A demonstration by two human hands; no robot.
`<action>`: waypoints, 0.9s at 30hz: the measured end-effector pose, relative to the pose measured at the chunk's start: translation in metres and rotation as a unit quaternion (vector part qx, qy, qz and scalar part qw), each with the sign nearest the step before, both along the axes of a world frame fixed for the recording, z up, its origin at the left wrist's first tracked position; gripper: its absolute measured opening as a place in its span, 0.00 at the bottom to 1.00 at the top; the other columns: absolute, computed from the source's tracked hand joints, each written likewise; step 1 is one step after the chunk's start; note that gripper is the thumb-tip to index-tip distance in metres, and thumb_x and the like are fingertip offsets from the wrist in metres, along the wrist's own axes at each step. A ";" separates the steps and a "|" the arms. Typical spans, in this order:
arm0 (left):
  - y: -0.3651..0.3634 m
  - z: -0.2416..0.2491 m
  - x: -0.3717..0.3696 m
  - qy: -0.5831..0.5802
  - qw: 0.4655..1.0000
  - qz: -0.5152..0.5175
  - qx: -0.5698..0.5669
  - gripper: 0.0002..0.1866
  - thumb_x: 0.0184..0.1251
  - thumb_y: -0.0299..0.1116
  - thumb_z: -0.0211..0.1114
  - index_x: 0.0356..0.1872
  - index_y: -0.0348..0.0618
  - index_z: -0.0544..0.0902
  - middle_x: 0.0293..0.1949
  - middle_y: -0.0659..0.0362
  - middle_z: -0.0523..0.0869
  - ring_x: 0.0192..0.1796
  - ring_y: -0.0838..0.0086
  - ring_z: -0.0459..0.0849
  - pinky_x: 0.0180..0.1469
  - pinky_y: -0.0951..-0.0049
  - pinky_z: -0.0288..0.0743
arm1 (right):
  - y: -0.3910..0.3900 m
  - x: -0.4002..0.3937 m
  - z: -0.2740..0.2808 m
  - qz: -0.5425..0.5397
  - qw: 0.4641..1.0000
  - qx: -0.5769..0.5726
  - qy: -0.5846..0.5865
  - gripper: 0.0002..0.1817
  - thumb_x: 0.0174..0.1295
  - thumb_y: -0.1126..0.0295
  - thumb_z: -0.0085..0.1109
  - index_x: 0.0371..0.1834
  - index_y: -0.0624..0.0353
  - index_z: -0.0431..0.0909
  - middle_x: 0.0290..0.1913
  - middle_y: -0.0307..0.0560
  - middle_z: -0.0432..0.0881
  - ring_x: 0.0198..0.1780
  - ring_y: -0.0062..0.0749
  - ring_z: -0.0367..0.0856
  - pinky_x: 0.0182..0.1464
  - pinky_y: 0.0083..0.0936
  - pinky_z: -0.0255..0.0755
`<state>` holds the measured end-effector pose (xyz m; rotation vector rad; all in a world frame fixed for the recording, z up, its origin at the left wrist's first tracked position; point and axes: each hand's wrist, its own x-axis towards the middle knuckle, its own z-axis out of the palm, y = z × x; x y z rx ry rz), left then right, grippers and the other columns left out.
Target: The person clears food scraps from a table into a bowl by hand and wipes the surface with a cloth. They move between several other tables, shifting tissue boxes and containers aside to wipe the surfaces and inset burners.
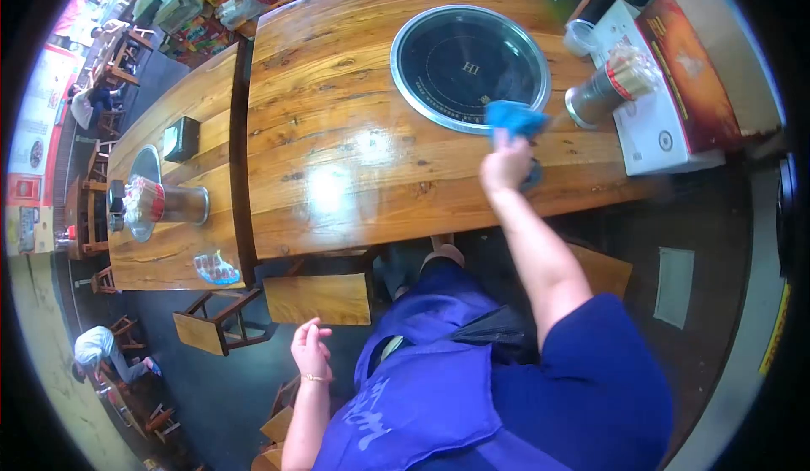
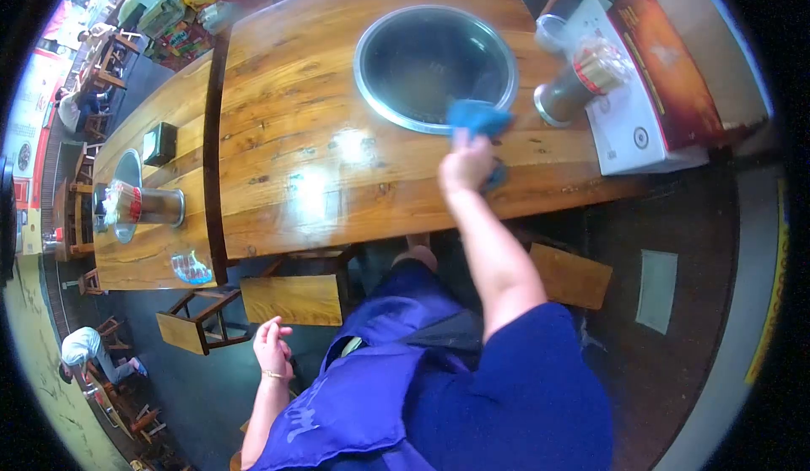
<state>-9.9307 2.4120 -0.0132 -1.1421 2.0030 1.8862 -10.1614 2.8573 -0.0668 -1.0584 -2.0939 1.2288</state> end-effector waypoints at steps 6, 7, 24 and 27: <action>0.001 0.008 0.087 -0.013 1.000 -0.013 -0.007 0.09 0.76 0.33 0.60 0.49 0.41 0.82 0.29 0.58 0.87 0.14 0.89 0.64 0.15 0.86 0.56 | -0.205 0.042 -0.020 0.517 0.844 0.133 0.057 0.14 0.66 0.61 0.56 0.50 0.52 0.82 0.54 0.58 0.81 0.56 0.51 0.80 0.58 0.40 0.72; 0.001 0.012 0.093 -0.008 1.000 -0.002 -0.013 0.09 0.76 0.33 0.60 0.49 0.41 0.82 0.29 0.58 0.87 0.14 0.89 0.64 0.15 0.86 0.57 | -0.210 0.050 -0.032 0.514 0.805 0.277 0.108 0.17 0.65 0.65 0.56 0.57 0.44 0.82 0.63 0.51 0.77 0.65 0.47 0.74 0.66 0.38 0.67; 0.045 -0.059 0.212 -0.126 0.955 -0.121 -0.239 0.07 0.68 0.32 0.66 0.40 0.39 0.84 0.29 0.58 0.87 0.30 0.77 0.83 0.32 0.73 0.77 | 0.419 0.256 0.029 0.102 0.925 0.109 -0.350 0.18 0.64 0.75 0.53 0.58 0.49 0.78 0.61 0.56 0.78 0.60 0.58 0.75 0.60 0.46 0.70; 0.100 -0.036 0.168 -0.075 0.967 -0.109 -0.218 0.12 0.70 0.35 0.65 0.48 0.38 0.85 0.35 0.58 0.88 0.39 0.76 0.86 0.44 0.74 0.80 | 0.461 0.298 -0.014 0.103 0.843 0.208 -0.486 0.25 0.70 0.70 0.45 0.72 0.53 0.66 0.63 0.61 0.78 0.64 0.57 0.75 0.67 0.44 0.68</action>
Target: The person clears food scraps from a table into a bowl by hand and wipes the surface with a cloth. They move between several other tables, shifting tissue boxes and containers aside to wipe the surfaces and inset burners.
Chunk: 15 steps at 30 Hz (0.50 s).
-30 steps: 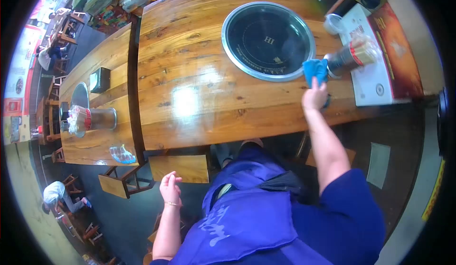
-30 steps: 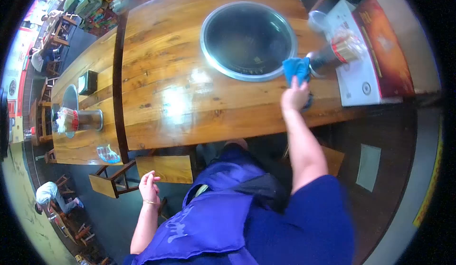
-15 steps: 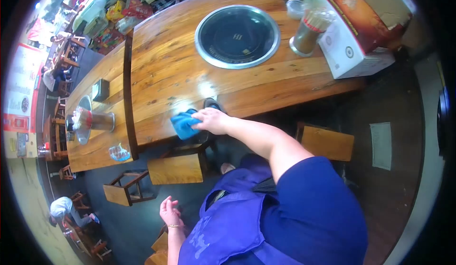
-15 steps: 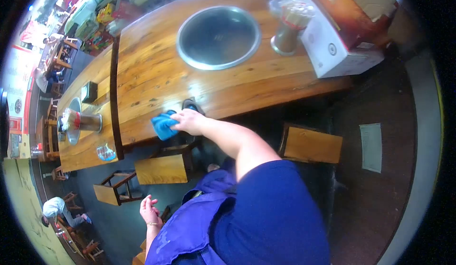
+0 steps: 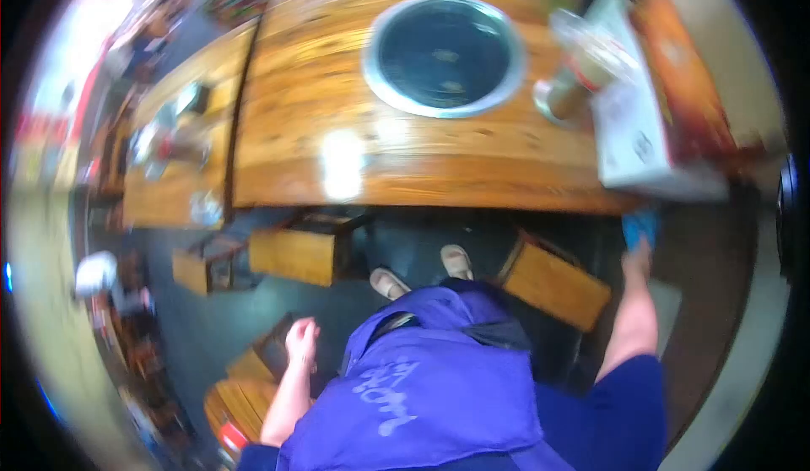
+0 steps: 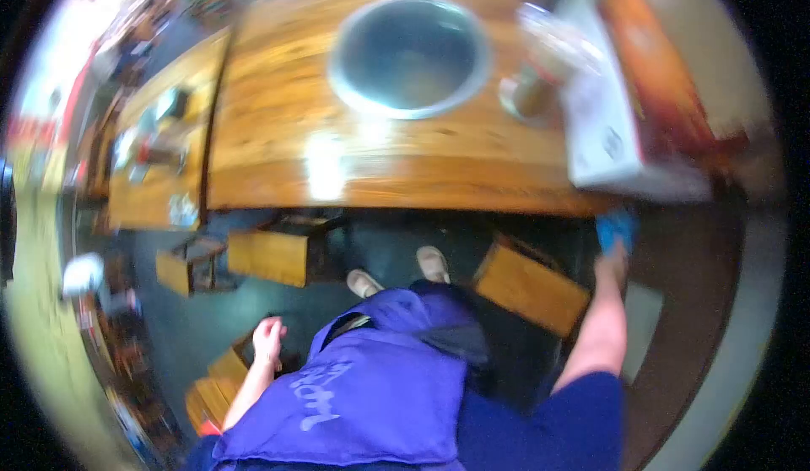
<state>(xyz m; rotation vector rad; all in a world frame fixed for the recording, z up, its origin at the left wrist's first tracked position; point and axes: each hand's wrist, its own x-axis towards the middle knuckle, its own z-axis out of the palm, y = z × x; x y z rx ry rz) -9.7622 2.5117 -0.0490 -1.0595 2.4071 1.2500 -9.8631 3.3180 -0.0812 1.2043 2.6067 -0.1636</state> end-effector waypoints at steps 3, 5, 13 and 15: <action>0.043 0.031 -0.034 0.033 0.988 -0.135 -0.066 0.14 0.69 0.35 0.65 0.51 0.40 0.85 0.41 0.56 0.90 0.44 0.73 0.88 0.49 0.72 0.81 | -0.009 0.008 -0.069 -0.015 0.980 -0.195 -0.034 0.29 0.68 0.53 0.46 0.67 0.57 0.70 0.62 0.58 0.78 0.61 0.50 0.76 0.64 0.44 0.69; 0.065 0.067 -0.050 0.029 0.978 -0.186 -0.088 0.15 0.67 0.40 0.66 0.50 0.47 0.86 0.44 0.55 0.90 0.44 0.69 0.89 0.49 0.70 0.81 | -0.060 0.011 -0.103 -0.128 0.901 -0.375 -0.179 0.35 0.67 0.42 0.46 0.64 0.60 0.74 0.61 0.56 0.78 0.58 0.45 0.76 0.62 0.44 0.69; -0.025 0.066 0.055 -0.093 0.979 -0.118 -0.136 0.18 0.67 0.47 0.62 0.51 0.52 0.86 0.49 0.54 0.89 0.52 0.61 0.87 0.56 0.62 0.80 | -0.340 -0.068 -0.066 0.563 0.733 -0.200 -0.326 0.29 0.57 0.67 0.57 0.67 0.43 0.76 0.60 0.62 0.80 0.63 0.51 0.78 0.66 0.39 0.71; -0.076 0.062 0.108 -0.128 0.969 -0.028 -0.212 0.18 0.65 0.47 0.62 0.50 0.52 0.87 0.52 0.52 0.87 0.58 0.60 0.84 0.59 0.60 0.77 | -0.419 -0.105 -0.024 0.625 0.710 -0.204 -0.253 0.29 0.56 0.69 0.57 0.65 0.44 0.77 0.56 0.63 0.81 0.60 0.53 0.80 0.64 0.40 0.73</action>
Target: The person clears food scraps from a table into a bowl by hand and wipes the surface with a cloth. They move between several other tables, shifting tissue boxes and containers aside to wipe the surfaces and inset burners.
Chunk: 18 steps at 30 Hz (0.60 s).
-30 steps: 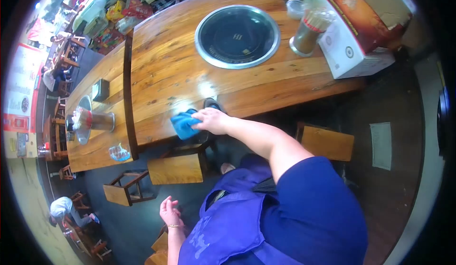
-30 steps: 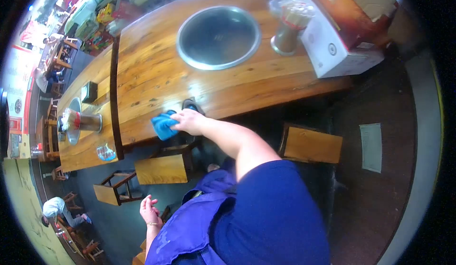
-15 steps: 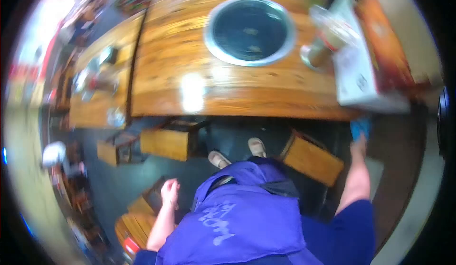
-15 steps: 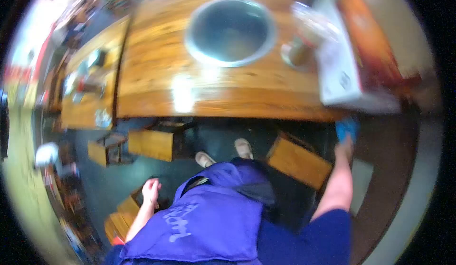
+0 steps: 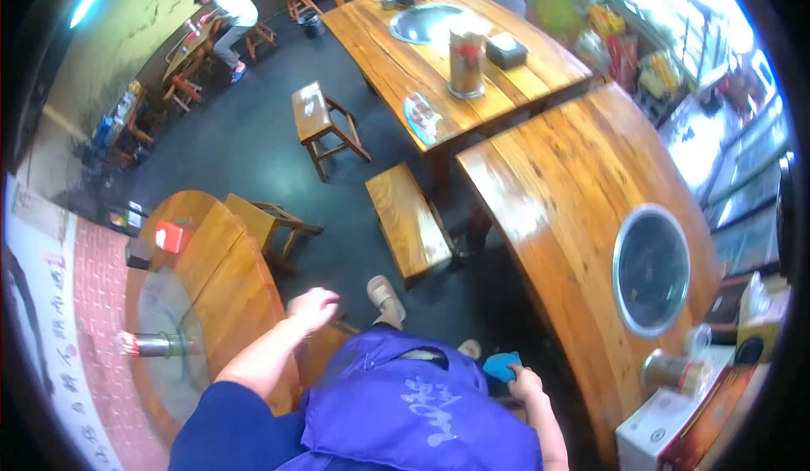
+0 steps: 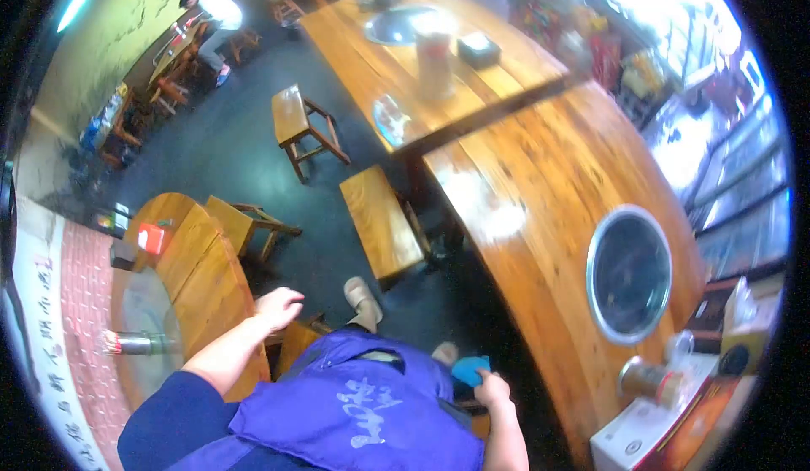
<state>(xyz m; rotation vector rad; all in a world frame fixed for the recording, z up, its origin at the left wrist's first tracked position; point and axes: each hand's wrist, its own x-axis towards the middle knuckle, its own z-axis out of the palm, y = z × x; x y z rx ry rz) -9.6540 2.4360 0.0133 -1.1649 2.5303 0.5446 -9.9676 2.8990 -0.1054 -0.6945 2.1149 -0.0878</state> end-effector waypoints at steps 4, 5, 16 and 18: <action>-0.125 -0.077 0.160 0.146 0.950 0.210 -0.181 0.14 0.59 0.32 0.66 0.46 0.43 0.84 0.46 0.48 0.84 0.52 0.53 0.82 0.58 0.58 0.76 | -0.147 -0.064 0.058 0.000 0.986 -0.125 0.114 0.27 0.55 0.71 0.55 0.62 0.48 0.78 0.54 0.62 0.82 0.57 0.56 0.81 0.61 0.44 0.74; -0.150 -0.079 0.192 0.145 0.924 0.293 -0.197 0.15 0.59 0.32 0.66 0.48 0.43 0.84 0.48 0.48 0.84 0.53 0.53 0.82 0.58 0.58 0.76 | -0.185 -0.073 0.061 -0.019 0.966 -0.209 0.148 0.27 0.55 0.73 0.54 0.62 0.49 0.78 0.53 0.62 0.82 0.57 0.56 0.81 0.62 0.43 0.74; -0.153 -0.153 0.362 0.252 0.814 0.506 -0.136 0.16 0.66 0.27 0.64 0.55 0.36 0.81 0.63 0.44 0.79 0.65 0.54 0.78 0.67 0.60 0.71 | -0.682 -0.116 0.099 0.161 0.870 -0.350 0.307 0.33 0.55 0.78 0.57 0.68 0.52 0.72 0.64 0.64 0.75 0.63 0.61 0.73 0.65 0.46 0.68; -0.153 -0.124 0.340 0.203 0.835 0.493 -0.136 0.17 0.66 0.25 0.63 0.56 0.35 0.80 0.63 0.45 0.79 0.65 0.54 0.78 0.67 0.60 0.71 | -0.754 -0.122 0.057 0.217 0.887 -0.181 0.364 0.43 0.55 0.68 0.66 0.78 0.44 0.59 0.76 0.65 0.58 0.73 0.63 0.63 0.72 0.46 0.62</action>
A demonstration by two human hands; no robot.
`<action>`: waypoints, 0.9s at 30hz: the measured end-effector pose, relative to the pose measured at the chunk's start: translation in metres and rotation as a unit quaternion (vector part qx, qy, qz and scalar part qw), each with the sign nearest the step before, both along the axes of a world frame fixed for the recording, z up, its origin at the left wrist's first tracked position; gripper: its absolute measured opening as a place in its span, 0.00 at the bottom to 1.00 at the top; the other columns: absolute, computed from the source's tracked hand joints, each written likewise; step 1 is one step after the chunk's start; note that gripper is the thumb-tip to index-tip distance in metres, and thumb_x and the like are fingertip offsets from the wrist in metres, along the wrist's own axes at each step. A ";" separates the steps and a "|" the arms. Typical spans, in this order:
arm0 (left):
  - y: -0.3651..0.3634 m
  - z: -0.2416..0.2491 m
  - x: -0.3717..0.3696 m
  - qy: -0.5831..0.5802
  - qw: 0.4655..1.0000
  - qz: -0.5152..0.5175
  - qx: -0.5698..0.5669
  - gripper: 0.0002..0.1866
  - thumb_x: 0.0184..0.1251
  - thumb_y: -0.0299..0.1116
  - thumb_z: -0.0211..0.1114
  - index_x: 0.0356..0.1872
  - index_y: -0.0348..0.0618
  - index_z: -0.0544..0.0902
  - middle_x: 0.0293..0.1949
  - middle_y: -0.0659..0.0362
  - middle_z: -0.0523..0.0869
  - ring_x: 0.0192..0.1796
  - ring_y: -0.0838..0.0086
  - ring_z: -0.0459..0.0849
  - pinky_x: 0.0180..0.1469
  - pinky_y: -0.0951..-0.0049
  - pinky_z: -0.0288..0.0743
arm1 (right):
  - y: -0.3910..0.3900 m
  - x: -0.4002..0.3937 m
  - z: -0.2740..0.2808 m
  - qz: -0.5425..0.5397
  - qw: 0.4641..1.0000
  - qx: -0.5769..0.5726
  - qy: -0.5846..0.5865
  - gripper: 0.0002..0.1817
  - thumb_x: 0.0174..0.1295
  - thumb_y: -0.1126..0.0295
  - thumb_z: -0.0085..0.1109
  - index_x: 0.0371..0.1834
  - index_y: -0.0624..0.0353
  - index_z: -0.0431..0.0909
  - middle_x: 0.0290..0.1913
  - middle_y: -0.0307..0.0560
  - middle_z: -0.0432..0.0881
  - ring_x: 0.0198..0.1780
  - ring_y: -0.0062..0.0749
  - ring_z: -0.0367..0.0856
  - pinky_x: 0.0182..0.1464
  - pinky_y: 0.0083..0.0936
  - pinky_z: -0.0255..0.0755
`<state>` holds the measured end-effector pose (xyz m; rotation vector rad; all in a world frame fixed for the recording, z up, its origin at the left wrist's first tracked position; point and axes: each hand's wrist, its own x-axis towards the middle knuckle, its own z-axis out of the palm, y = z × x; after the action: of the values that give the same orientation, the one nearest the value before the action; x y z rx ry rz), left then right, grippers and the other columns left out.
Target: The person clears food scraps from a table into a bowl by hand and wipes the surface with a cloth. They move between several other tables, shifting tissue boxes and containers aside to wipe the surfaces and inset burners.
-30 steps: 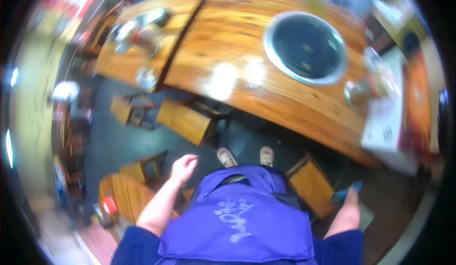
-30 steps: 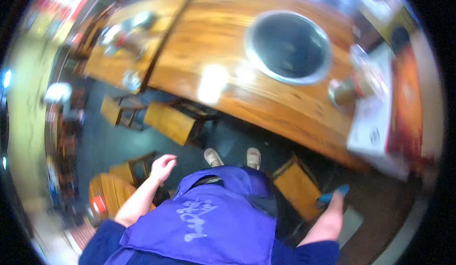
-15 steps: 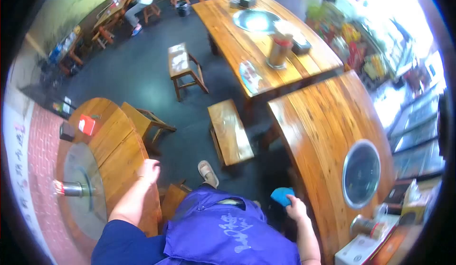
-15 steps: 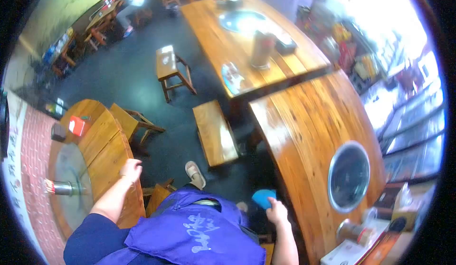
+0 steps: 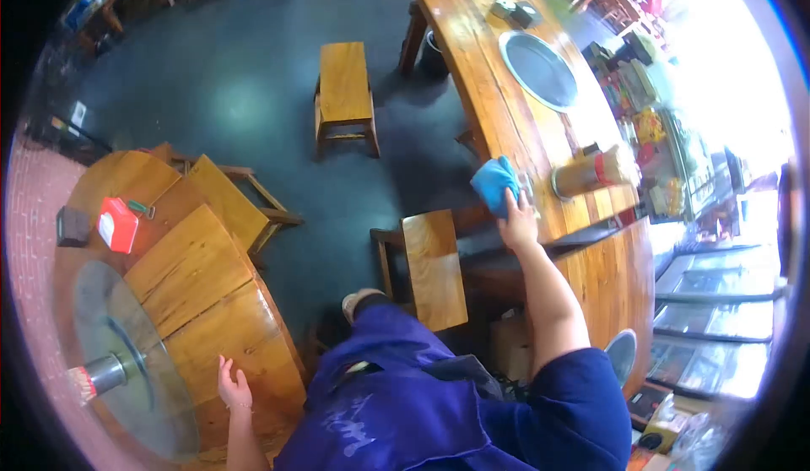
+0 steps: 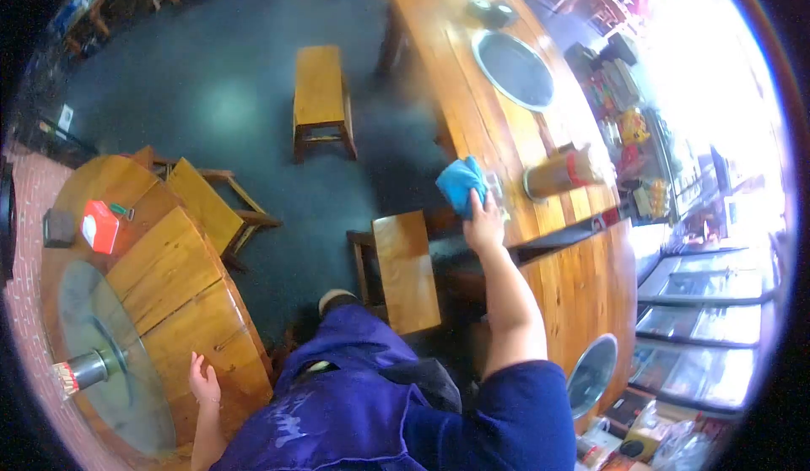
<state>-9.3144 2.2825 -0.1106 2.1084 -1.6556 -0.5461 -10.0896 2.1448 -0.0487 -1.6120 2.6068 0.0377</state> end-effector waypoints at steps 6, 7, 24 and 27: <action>-0.018 0.046 -0.024 -0.024 0.993 0.078 0.085 0.16 0.67 0.21 0.61 0.56 0.32 0.80 0.60 0.49 0.81 0.62 0.59 0.80 0.64 0.65 0.73 | -0.178 -0.024 -0.062 0.026 0.991 0.048 0.123 0.45 0.61 0.79 0.54 0.81 0.35 0.52 0.81 0.64 0.43 0.79 0.63 0.52 0.74 0.43 0.61; -0.022 0.051 -0.026 -0.019 0.990 0.109 0.083 0.16 0.67 0.21 0.61 0.55 0.32 0.80 0.59 0.49 0.82 0.61 0.60 0.80 0.63 0.66 0.73 | -0.213 -0.028 -0.055 0.010 0.991 0.071 0.109 0.44 0.61 0.82 0.52 0.80 0.31 0.54 0.81 0.64 0.44 0.78 0.63 0.54 0.74 0.42 0.62; -0.652 0.058 -0.193 0.284 0.959 0.000 0.015 0.10 0.69 0.23 0.62 0.48 0.33 0.82 0.34 0.60 0.85 0.34 0.80 0.82 0.40 0.78 0.79 | -0.501 -0.069 -0.009 -0.002 0.998 0.069 -0.005 0.39 0.47 0.73 0.67 0.67 0.27 0.75 0.79 0.63 0.51 0.79 0.66 0.49 0.77 0.51 0.53; -0.731 0.041 -0.131 0.268 0.959 0.048 0.077 0.08 0.69 0.28 0.63 0.45 0.36 0.82 0.34 0.59 0.85 0.31 0.77 0.83 0.37 0.74 0.81 | -0.615 -0.074 -0.012 -0.028 0.998 0.051 0.005 0.38 0.51 0.73 0.64 0.67 0.26 0.75 0.80 0.63 0.51 0.79 0.65 0.50 0.76 0.51 0.55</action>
<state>-9.4457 1.5518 -0.0697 1.8967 -1.2263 -1.1283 -10.1638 1.5294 -0.0610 -1.5079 2.6097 0.1736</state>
